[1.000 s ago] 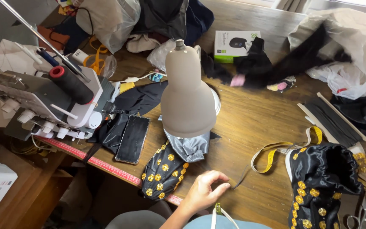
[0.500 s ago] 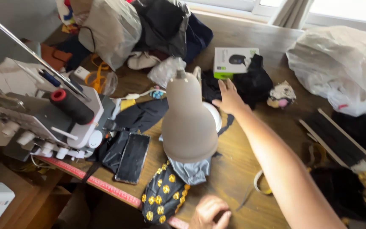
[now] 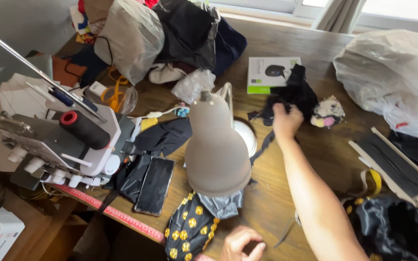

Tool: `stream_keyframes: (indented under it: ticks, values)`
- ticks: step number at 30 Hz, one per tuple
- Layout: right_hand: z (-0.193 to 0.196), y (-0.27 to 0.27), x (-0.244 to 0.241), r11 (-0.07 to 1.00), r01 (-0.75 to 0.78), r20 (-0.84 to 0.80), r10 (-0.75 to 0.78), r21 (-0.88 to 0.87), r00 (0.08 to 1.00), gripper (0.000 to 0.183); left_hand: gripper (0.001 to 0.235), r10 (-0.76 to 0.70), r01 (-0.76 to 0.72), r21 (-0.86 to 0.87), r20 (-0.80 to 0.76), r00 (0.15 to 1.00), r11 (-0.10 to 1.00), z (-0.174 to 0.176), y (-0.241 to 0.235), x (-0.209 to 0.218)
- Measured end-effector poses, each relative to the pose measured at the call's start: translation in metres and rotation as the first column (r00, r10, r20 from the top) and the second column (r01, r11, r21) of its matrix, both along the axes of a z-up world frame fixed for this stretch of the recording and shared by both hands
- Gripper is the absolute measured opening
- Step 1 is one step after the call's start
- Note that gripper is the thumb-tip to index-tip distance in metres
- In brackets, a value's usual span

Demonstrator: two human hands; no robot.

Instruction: The person adjusts the gathered opening of a black shoe cover with gold embellishments, then handles a black elastic band and a shoe last. They place the elastic band around the shoe cover opening and continue adjusting the fit.

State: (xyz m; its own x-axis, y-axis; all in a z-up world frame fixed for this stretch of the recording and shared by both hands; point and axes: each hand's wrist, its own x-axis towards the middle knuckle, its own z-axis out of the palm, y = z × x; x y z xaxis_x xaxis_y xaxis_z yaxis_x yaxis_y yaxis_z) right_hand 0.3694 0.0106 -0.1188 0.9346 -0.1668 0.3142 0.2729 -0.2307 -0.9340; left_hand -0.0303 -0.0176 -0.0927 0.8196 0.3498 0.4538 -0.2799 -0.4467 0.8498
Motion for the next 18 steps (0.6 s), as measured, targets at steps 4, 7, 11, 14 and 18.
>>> stream_keyframes:
  ticks: [4,7,11,14,18]
  values:
    - [0.055,-0.055,-0.033,0.860,0.014,-0.093,0.039,0.510,0.995,0.021,0.006,-0.078,0.078,0.007,0.010,0.997,0.997,0.023,0.003,-0.004]
    - [0.094,-0.087,-0.078,0.676,0.055,-0.147,0.080,0.735,0.986,0.026,0.008,-0.105,0.101,0.049,0.081,0.991,0.994,0.026,0.002,-0.010]
    - [0.105,-0.107,-0.123,0.845,-0.142,-0.016,0.175,0.515,0.984,0.021,0.007,-0.114,0.092,0.122,0.182,0.977,0.988,0.054,0.014,-0.028]
    - [0.077,-0.105,-0.139,0.953,-0.196,-0.047,0.213,0.232,0.976,0.022,0.009,0.051,-0.088,0.149,0.235,0.971,0.985,0.077,0.048,-0.049]
    - [0.029,-0.116,-0.183,0.538,-0.339,-0.253,0.230,-0.772,0.940,0.055,0.008,0.311,-0.313,-0.045,0.324,0.894,0.949,0.119,0.119,-0.054]
